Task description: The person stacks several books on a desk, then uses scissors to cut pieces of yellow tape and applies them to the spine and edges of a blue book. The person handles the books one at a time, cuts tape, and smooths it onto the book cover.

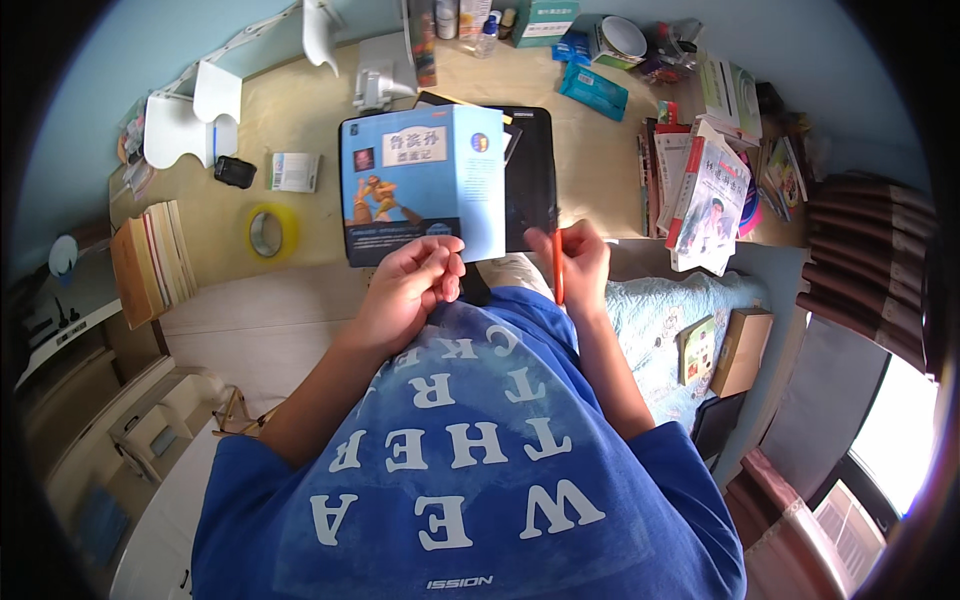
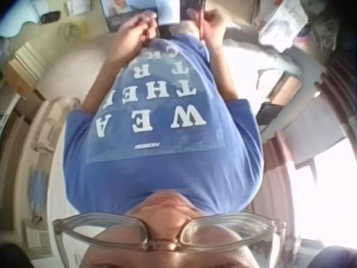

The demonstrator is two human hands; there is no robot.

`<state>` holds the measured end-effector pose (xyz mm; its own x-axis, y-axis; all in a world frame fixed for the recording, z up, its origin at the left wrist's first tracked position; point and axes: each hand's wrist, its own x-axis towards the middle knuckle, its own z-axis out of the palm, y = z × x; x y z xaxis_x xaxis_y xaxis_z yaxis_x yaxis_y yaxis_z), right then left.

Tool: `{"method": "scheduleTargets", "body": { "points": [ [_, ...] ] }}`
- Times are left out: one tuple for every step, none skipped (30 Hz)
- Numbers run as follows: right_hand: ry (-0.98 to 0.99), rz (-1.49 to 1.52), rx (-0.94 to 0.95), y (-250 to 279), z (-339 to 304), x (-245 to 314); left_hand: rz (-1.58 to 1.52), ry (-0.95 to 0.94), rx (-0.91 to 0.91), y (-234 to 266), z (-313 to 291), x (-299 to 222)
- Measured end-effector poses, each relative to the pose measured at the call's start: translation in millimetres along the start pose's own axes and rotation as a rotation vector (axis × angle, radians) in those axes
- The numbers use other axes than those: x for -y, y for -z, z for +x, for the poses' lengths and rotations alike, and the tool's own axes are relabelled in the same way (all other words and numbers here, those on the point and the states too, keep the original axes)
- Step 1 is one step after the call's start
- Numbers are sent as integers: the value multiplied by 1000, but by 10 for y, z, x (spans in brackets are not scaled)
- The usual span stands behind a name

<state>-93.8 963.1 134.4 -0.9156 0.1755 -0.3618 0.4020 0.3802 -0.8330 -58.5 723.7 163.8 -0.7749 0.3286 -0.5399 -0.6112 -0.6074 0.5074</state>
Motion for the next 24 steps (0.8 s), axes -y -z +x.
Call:
{"method": "scheduleTargets", "body": {
  "points": [
    [-8, -73, -109, 100, 212, -230, 29, 16, 4, -85, 67, 39],
    [-41, -280, -119, 229, 388, -320, 30, 23, 12, -144, 125, 105],
    [-35, -421, -139, 325, 528, -466, 30, 30, 19, -187, 182, 189],
    [-26, -564, -156, 398, 655, -625, 29, 34, 25, -240, 227, 251],
    [-56, -567, -137, 465, 767, -741, 48, 49, -8, -327, 241, 281],
    [-87, -570, -117, 525, 869, -866, 62, 44, -27, -374, 269, 322],
    [-81, -610, -108, 567, 973, -1039, 79, 37, -48, -408, 288, 358],
    [-74, -612, -100, 588, 1047, -1111, 96, 30, -70, -435, 292, 386],
    [-69, -613, -92, 597, 1110, -1184, 67, 27, -97, -463, 297, 392],
    [-61, -617, -90, 596, 1167, -1208, 68, 19, -119, -472, 289, 401],
    [-28, -654, -89, 579, 1219, -1221, 70, 13, -140, -470, 276, 413],
    [12, -661, -108, 544, 1256, -1257, 72, 8, -160, -465, 260, 424],
    [51, -663, -131, 511, 1301, -1276, 73, 13, -185, -480, 261, 425],
    [89, -664, -157, 482, 1333, -1295, 73, 18, -209, -493, 251, 427],
    [118, -672, -163, 463, 1346, -1316, 75, 25, -232, -501, 240, 423],
    [152, -685, -170, 449, 1342, -1292, 74, 17, -242, -506, 241, 431],
    [184, -697, -177, 432, 1333, -1268, 73, 9, -252, -513, 246, 439],
    [191, -673, -173, 419, 1326, -1241, 73, 2, -260, -519, 250, 436],
    [198, -653, -170, 427, 1308, -1180, 98, 8, -280, -525, 249, 435],
    [204, -633, -166, 428, 1297, -1125, 123, 15, -299, -532, 245, 421],
    [232, -648, -165, 431, 1306, -1098, 149, 22, -319, -532, 240, 410],
    [260, -661, -164, 443, 1315, -1073, 155, 25, -336, -525, 231, 398],
    [287, -673, -163, 458, 1318, -1044, 161, 28, -354, -513, 224, 384],
    [271, -696, -145, 484, 1315, -1012, 167, 30, -372, -499, 210, 373]
  ]
}}
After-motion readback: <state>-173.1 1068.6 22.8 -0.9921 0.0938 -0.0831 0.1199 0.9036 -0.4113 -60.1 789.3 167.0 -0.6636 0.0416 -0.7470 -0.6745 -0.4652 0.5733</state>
